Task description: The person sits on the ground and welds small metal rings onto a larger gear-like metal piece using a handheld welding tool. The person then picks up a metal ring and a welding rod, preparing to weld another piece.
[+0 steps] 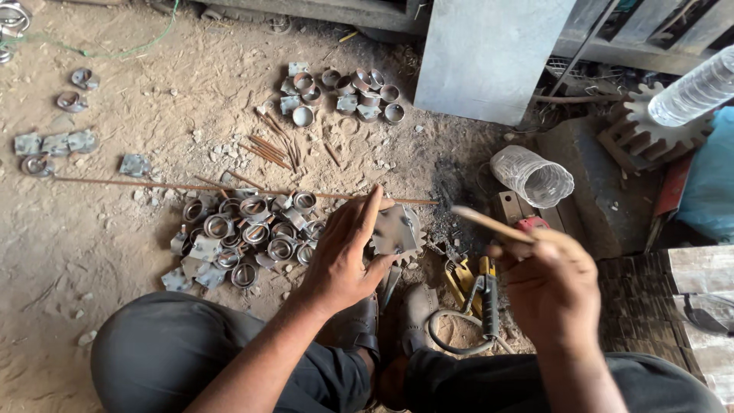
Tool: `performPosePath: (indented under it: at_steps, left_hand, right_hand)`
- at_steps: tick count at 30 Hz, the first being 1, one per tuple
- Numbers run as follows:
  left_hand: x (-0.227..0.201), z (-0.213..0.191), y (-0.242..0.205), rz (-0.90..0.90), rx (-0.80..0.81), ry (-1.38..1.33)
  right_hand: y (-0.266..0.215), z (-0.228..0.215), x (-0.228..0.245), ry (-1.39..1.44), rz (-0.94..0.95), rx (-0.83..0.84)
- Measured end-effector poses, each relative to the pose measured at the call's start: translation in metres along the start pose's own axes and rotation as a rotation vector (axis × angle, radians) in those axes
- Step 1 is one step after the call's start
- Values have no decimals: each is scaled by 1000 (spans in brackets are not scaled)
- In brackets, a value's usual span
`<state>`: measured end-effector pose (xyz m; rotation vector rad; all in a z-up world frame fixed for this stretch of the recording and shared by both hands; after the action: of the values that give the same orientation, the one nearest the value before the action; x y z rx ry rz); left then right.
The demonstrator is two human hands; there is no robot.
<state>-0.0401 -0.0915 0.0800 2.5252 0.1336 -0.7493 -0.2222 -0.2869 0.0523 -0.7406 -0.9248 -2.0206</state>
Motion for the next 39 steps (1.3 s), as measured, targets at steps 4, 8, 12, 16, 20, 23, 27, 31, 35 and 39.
performPosePath:
  at_steps: [4, 8, 12, 16, 20, 23, 27, 31, 35, 39]
  left_hand:
    - [-7, -1, -1, 78, 13, -4]
    - [-12, 6, 1, 139, 26, -10]
    - [-7, 8, -4, 142, 14, -38]
    - [-9, 9, 1, 151, 18, -27]
    - [-11, 7, -5, 122, 49, -39]
    - [-16, 3, 1, 132, 64, -63]
    - [-17, 1, -1, 124, 64, -123]
    - [-17, 3, 1, 83, 107, -153]
    - [-18, 10, -2, 64, 164, -150]
    - [-23, 15, -2, 104, 186, -138]
  right_hand:
    - [3, 1, -18, 88, 102, 73]
    - [1, -11, -40, -30, 305, 0]
    - [-4, -12, -29, 169, 236, 174]
    - [-11, -37, -46, -18, 418, -50]
    - [-2, -18, -48, 134, 278, 193]
    - [-8, -38, -47, -100, 414, -63]
    - [-4, -31, -44, 236, 247, 29]
    - [-8, -42, -65, 190, 330, -264]
    - [-14, -22, -86, 39, 382, -299]
    - [-19, -2, -96, -100, 481, -266]
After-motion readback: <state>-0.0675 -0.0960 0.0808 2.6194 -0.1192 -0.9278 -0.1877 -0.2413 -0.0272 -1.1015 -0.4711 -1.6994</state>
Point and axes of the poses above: each hand's wrist, its own y-axis towards the middle knuckle, its own z-axis out of the palm, x = y × z, the point moved 7 cm from there along y, towards the middle knuckle, and after that the axes turned 14 degrees about x, right-handed, at the moved point
